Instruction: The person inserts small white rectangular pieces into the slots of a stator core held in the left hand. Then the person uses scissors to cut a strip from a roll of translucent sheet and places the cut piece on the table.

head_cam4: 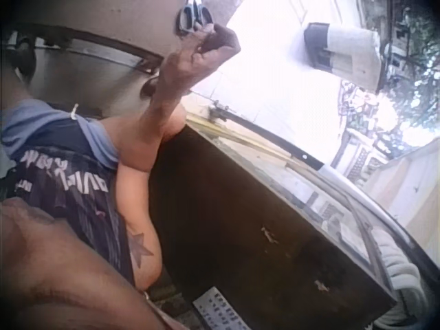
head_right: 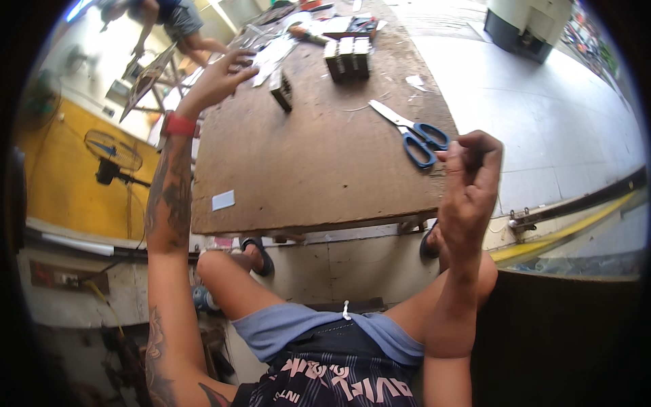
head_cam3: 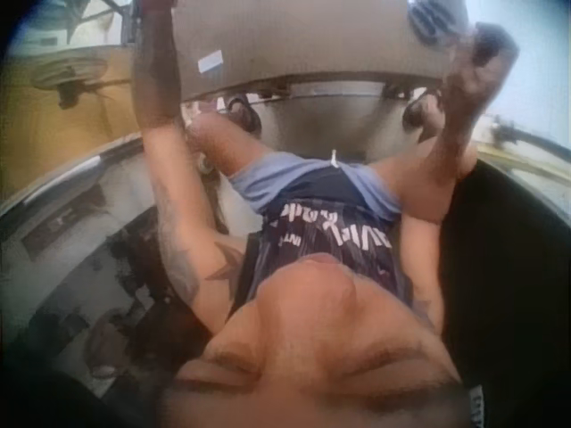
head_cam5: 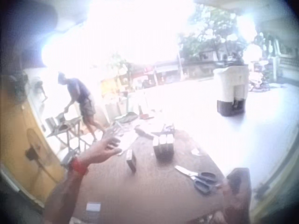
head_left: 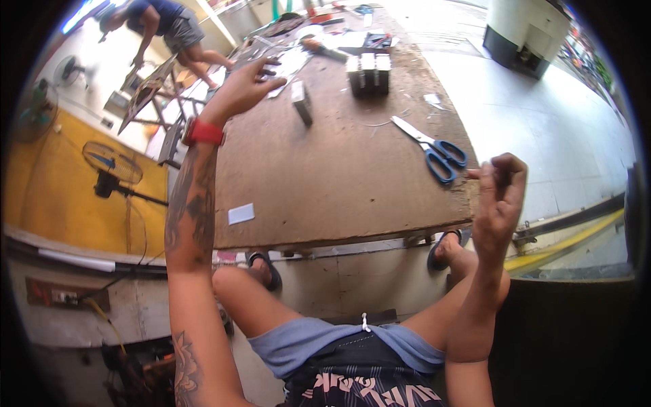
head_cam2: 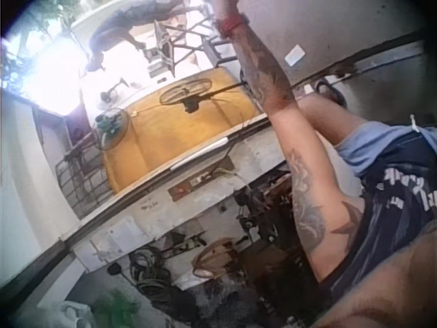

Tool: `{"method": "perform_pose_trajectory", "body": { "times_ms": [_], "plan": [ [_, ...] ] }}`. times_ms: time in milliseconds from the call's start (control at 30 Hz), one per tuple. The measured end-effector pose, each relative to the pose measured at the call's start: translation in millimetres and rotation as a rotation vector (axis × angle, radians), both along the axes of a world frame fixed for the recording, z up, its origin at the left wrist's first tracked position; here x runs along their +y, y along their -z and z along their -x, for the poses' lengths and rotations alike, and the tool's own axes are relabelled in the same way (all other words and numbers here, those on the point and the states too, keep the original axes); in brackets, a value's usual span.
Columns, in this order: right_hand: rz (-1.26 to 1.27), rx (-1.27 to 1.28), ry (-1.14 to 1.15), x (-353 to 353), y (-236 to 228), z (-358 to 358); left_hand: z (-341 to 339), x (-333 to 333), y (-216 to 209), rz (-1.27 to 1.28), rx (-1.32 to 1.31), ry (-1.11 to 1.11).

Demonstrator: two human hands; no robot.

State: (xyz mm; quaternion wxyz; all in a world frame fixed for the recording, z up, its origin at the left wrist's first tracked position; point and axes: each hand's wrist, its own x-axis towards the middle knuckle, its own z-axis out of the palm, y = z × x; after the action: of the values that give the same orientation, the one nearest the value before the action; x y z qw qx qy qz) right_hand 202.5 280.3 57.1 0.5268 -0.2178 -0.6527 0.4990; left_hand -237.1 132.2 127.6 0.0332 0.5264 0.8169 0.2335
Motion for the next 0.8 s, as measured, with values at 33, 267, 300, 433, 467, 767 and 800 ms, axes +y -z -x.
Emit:
{"method": "perform_pose_trajectory", "body": {
  "times_ms": [33, 267, 300, 433, 467, 767, 800],
  "plan": [
    [-0.020, -0.011, 0.020, 0, -1, -1, -11, -45, 7, 0.032, -0.024, -0.041],
    [-0.116, 0.010, 0.014, -3, -4, 9, -112, -230, 86, 0.200, 0.078, -0.293],
    [-0.114, -0.004, 0.000, -4, -4, 11, -119, -234, 92, 0.169, 0.026, -0.347],
    [-0.178, -0.069, 0.025, -5, 0, 13, -127, -235, 95, 0.084, -0.096, -0.396],
    [-0.214, -0.099, 0.048, -4, 1, 12, -128, -234, 94, 0.108, -0.093, -0.409],
    [-0.239, -0.139, 0.183, 10, 3, 2, -123, -97, 121, -0.680, -0.835, -0.208],
    [-0.248, -0.187, 0.239, 10, 3, 3, -120, -73, 125, -0.726, -0.857, -0.182]
  ]
}}
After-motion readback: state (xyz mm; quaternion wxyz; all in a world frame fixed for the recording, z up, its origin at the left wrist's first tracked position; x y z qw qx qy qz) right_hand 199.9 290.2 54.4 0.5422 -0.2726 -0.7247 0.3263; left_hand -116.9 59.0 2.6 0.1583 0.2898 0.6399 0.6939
